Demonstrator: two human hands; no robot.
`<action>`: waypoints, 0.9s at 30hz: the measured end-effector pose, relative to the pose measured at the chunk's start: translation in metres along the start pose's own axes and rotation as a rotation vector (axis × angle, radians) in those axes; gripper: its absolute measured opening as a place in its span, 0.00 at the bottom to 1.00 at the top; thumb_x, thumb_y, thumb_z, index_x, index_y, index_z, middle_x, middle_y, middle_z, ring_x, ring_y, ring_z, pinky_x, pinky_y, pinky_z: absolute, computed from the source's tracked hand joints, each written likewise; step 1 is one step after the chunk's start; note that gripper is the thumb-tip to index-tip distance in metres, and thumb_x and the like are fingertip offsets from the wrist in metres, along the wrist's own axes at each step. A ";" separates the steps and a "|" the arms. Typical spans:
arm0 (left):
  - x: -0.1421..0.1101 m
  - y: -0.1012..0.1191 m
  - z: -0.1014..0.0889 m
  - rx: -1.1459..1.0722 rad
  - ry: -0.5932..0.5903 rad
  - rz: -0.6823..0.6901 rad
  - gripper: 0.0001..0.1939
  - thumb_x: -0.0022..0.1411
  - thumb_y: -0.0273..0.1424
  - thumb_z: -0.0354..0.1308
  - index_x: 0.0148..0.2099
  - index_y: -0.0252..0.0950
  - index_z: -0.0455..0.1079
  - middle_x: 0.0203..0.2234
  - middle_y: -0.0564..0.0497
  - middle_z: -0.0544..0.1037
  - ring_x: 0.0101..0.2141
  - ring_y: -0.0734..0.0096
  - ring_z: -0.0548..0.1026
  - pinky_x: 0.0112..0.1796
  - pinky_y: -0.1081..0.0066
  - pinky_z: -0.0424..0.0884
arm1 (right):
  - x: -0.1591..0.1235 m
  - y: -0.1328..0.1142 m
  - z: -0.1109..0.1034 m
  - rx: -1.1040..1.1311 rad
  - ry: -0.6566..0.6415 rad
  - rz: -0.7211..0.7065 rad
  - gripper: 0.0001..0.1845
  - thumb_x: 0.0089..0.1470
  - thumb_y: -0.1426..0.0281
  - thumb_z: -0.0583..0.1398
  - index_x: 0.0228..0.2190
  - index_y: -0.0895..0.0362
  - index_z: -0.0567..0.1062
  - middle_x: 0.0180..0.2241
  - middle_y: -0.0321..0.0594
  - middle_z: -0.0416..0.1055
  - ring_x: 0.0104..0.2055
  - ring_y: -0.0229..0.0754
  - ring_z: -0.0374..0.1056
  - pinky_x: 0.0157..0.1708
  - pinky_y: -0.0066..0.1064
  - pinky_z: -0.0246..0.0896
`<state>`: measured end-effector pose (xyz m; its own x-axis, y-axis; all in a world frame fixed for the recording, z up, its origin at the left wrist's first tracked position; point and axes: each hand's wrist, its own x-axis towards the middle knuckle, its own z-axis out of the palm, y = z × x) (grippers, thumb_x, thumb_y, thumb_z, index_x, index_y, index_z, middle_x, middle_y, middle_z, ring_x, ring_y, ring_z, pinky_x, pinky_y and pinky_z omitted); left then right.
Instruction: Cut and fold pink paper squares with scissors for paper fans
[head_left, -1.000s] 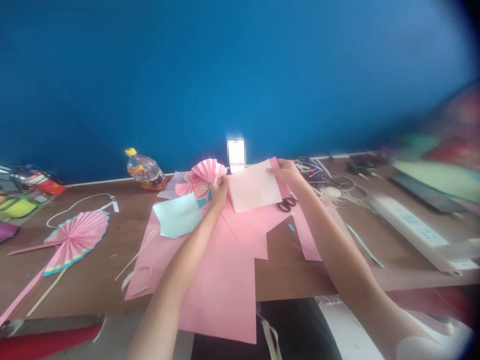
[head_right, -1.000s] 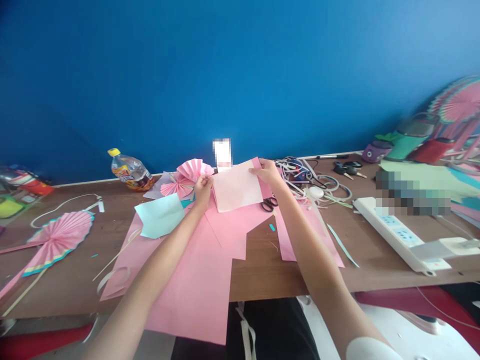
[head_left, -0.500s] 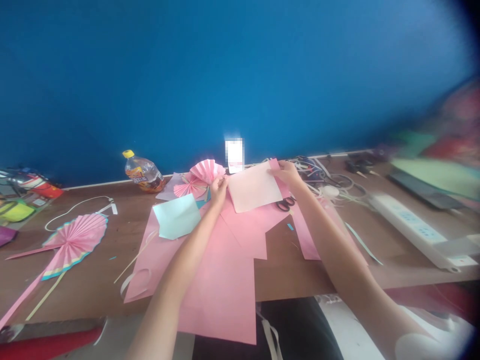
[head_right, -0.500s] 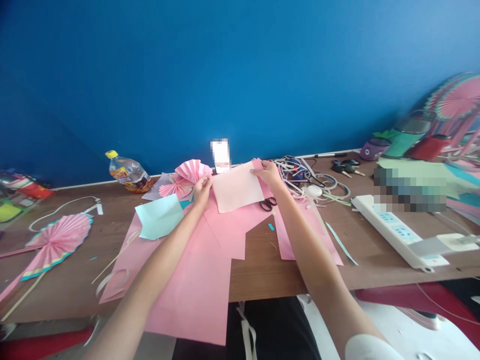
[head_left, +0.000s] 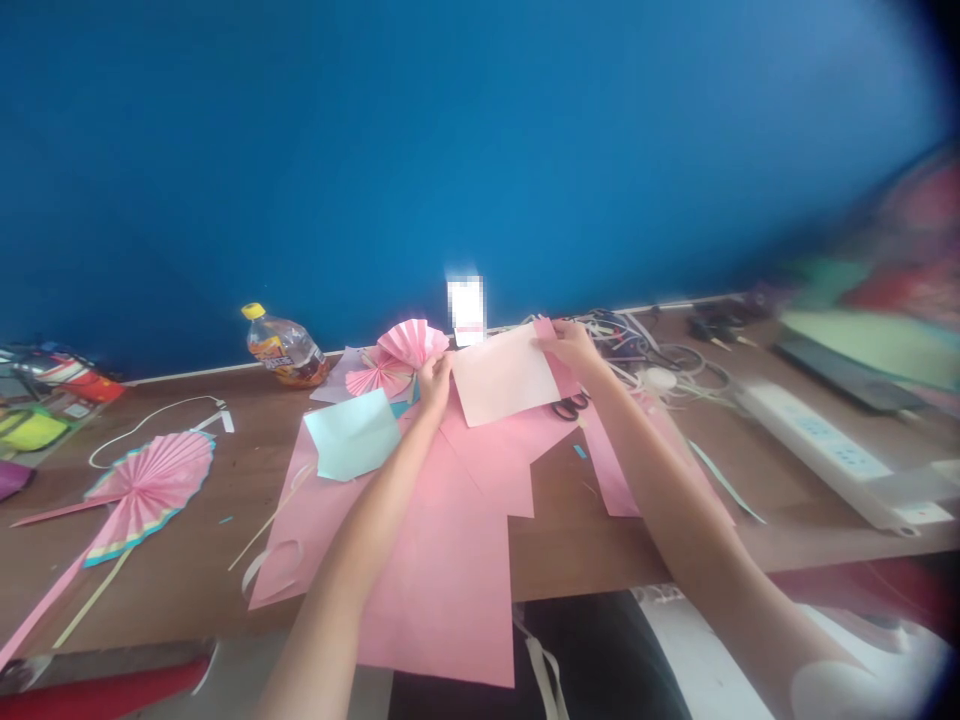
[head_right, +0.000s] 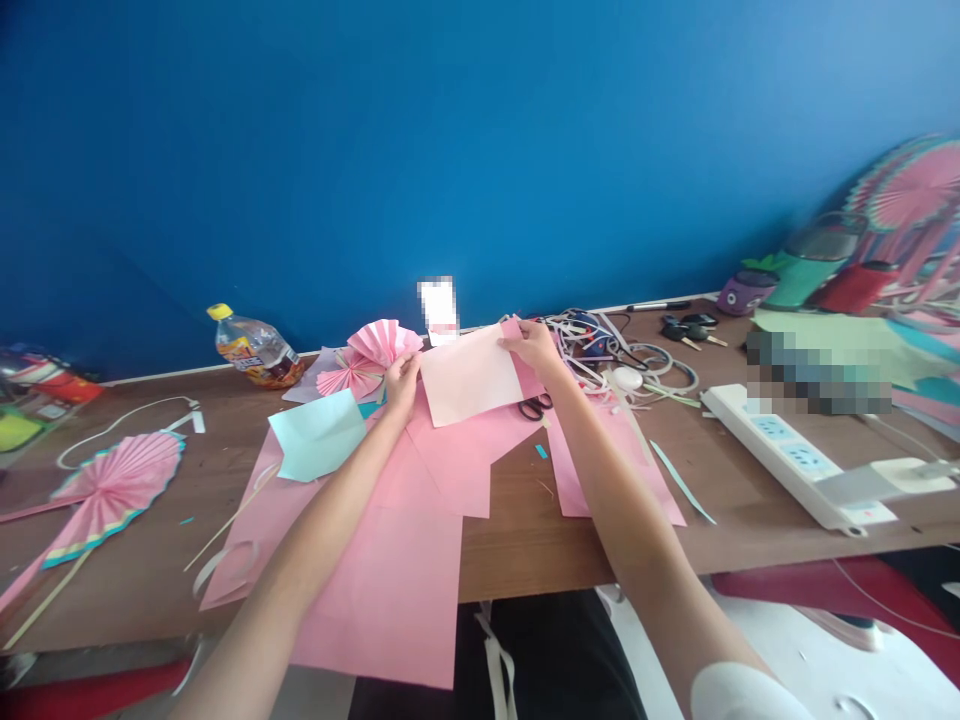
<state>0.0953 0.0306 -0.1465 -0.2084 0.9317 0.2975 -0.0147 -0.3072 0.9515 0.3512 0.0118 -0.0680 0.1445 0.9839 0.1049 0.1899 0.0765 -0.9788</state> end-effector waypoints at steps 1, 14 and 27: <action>0.000 0.000 0.000 0.001 0.000 -0.001 0.20 0.57 0.45 0.58 0.45 0.36 0.73 0.40 0.44 0.78 0.44 0.59 0.75 0.47 0.61 0.70 | -0.001 -0.002 0.000 -0.002 -0.002 -0.001 0.17 0.37 0.67 0.68 0.32 0.60 0.76 0.34 0.45 0.77 0.36 0.48 0.73 0.34 0.35 0.69; 0.002 -0.003 -0.002 0.124 0.017 0.070 0.18 0.61 0.44 0.52 0.44 0.36 0.72 0.40 0.46 0.77 0.43 0.62 0.74 0.48 0.63 0.68 | -0.006 -0.011 0.003 -0.005 0.006 -0.014 0.14 0.38 0.69 0.66 0.32 0.60 0.76 0.33 0.46 0.77 0.34 0.48 0.73 0.34 0.34 0.69; -0.007 0.022 0.008 0.547 -0.045 0.431 0.15 0.63 0.28 0.46 0.51 0.34 0.66 0.47 0.43 0.74 0.50 0.62 0.70 0.53 0.60 0.64 | -0.007 -0.016 0.002 -0.088 -0.036 -0.058 0.15 0.41 0.67 0.65 0.34 0.61 0.75 0.34 0.44 0.76 0.33 0.44 0.71 0.32 0.31 0.66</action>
<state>0.1046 0.0185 -0.1269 -0.0443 0.7593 0.6492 0.5574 -0.5205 0.6468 0.3448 0.0039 -0.0536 0.0959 0.9836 0.1529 0.2821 0.1205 -0.9518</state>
